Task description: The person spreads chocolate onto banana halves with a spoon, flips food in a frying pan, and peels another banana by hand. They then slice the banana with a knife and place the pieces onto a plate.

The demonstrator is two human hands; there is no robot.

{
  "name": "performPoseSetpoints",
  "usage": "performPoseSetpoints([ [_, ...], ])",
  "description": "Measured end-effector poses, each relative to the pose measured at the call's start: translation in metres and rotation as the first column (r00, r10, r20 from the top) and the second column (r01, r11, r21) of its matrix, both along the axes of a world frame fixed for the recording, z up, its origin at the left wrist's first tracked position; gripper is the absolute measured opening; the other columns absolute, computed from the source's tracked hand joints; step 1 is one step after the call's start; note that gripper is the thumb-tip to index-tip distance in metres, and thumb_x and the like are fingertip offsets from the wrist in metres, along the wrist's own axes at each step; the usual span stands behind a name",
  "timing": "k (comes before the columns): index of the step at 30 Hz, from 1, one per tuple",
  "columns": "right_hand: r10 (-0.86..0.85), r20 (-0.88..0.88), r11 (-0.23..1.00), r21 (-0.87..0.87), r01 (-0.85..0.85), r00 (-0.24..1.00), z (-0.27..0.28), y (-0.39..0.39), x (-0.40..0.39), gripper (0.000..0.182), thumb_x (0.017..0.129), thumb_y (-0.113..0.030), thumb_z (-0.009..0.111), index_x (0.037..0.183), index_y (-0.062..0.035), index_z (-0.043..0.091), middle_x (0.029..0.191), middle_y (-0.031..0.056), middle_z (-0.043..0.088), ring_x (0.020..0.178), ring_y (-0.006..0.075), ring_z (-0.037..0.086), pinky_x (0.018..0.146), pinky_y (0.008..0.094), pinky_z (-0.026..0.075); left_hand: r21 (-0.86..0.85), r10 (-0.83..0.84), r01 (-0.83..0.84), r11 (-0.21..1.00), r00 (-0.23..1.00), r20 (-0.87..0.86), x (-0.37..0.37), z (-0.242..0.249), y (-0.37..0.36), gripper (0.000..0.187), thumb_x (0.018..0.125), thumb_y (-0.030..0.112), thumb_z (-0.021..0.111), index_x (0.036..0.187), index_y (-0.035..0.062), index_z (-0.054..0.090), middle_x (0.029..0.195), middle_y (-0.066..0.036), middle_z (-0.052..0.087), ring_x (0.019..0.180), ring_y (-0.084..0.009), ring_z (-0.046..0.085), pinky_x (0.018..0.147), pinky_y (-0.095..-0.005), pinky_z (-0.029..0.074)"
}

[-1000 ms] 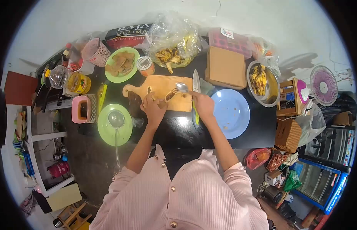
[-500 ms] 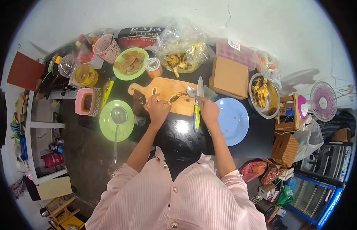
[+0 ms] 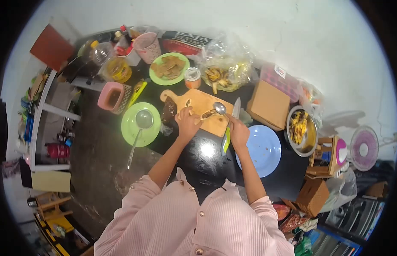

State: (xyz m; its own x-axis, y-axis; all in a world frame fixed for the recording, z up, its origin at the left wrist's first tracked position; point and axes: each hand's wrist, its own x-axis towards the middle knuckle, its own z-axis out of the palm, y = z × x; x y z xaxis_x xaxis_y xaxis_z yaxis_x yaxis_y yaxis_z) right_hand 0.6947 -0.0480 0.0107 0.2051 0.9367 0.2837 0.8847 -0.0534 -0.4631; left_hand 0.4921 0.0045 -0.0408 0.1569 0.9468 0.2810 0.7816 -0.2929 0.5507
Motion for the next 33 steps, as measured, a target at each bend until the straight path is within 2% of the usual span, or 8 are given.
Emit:
performPoseSetpoints([
  [2,0.088,0.036,0.988,-0.132,-0.083,0.995,0.012,-0.001,-0.012,0.028,0.085,-0.012,0.055,0.107,-0.0225,0.067,0.076,0.0106,0.063,0.069,0.0302,0.062,0.058,0.0398,0.047,0.016,0.032,-0.032,0.999,0.999,-0.01,0.0,-0.002,-0.003,0.02,0.065,0.027,0.075,0.08,0.0158,0.069,0.12,-0.005,0.047,0.121,-0.0248,0.035,0.095,-0.0499,0.021],
  [5,0.195,0.09,0.973,-0.14,-0.181,0.977,-0.009,0.001,-0.01,0.031,0.085,-0.015,0.051,0.11,-0.0264,0.064,0.074,0.0105,0.062,0.069,0.0315,0.062,0.06,0.0419,0.049,0.022,0.045,-0.044,0.999,0.998,-0.033,0.003,0.0,-0.004,0.021,0.065,0.028,0.075,0.082,0.0168,0.07,0.12,-0.005,0.046,0.121,-0.024,0.035,0.095,-0.0491,0.021],
  [11,0.034,0.061,0.981,-0.191,-0.022,0.998,-0.002,0.01,0.025,0.027,0.085,-0.015,0.05,0.105,-0.0183,0.068,0.078,0.0145,0.065,0.07,0.0342,0.062,0.062,0.0448,0.048,-0.008,0.021,-0.021,1.0,0.998,-0.066,0.003,0.001,-0.006,0.022,0.065,0.028,0.075,0.084,0.0175,0.069,0.121,-0.004,0.046,0.122,-0.0237,0.034,0.097,-0.0511,0.02],
  [14,0.129,0.037,0.989,-0.083,-0.126,0.991,0.016,0.01,0.006,0.026,0.085,-0.013,0.053,0.105,-0.0198,0.068,0.087,0.0137,0.066,0.071,0.0311,0.063,0.06,0.0395,0.049,0.049,-0.013,0.017,0.999,0.997,-0.08,0.001,0.002,-0.005,0.022,0.065,0.029,0.076,0.082,0.0169,0.069,0.12,-0.003,0.047,0.122,-0.0233,0.035,0.097,-0.0516,0.021],
  [16,0.216,0.034,0.972,-0.106,-0.212,0.976,0.008,0.008,-0.005,0.029,0.083,-0.011,0.052,0.106,-0.0201,0.067,0.074,0.0114,0.062,0.067,0.0306,0.062,0.059,0.0415,0.049,0.027,-0.01,0.013,1.0,0.997,-0.081,0.002,0.005,-0.003,0.022,0.065,0.029,0.076,0.081,0.0169,0.069,0.12,-0.003,0.047,0.121,-0.0233,0.035,0.097,-0.0514,0.021],
  [24,0.041,0.056,0.993,-0.11,-0.034,0.998,-0.001,0.005,0.022,0.028,0.084,-0.011,0.054,0.107,-0.0204,0.067,0.073,0.0097,0.061,0.065,0.0295,0.06,0.055,0.039,0.046,0.063,-0.015,0.021,0.998,0.996,-0.092,0.001,0.007,0.0,0.021,0.063,0.028,0.077,0.078,0.0164,0.068,0.118,-0.002,0.049,0.12,-0.0227,0.037,0.095,-0.0493,0.022],
  [28,0.233,0.027,0.972,-0.033,-0.232,0.972,-0.006,0.002,-0.003,0.033,0.081,-0.011,0.054,0.11,-0.0237,0.065,0.074,0.0071,0.06,0.064,0.0287,0.061,0.055,0.0395,0.049,0.026,-0.018,0.02,0.999,0.997,-0.076,0.001,0.008,0.0,0.021,0.063,0.029,0.077,0.077,0.016,0.069,0.118,-0.002,0.049,0.121,-0.0226,0.036,0.097,-0.0497,0.021],
  [33,0.211,0.103,0.977,-0.045,-0.208,0.972,-0.007,0.009,0.018,0.028,0.08,-0.011,0.056,0.103,-0.0201,0.068,0.073,0.0056,0.061,0.064,0.0253,0.061,0.055,0.037,0.048,0.007,-0.018,0.018,1.0,0.999,-0.039,0.0,0.007,-0.002,0.022,0.064,0.028,0.077,0.079,0.0155,0.068,0.119,-0.003,0.048,0.121,-0.0231,0.036,0.096,-0.0509,0.02],
])
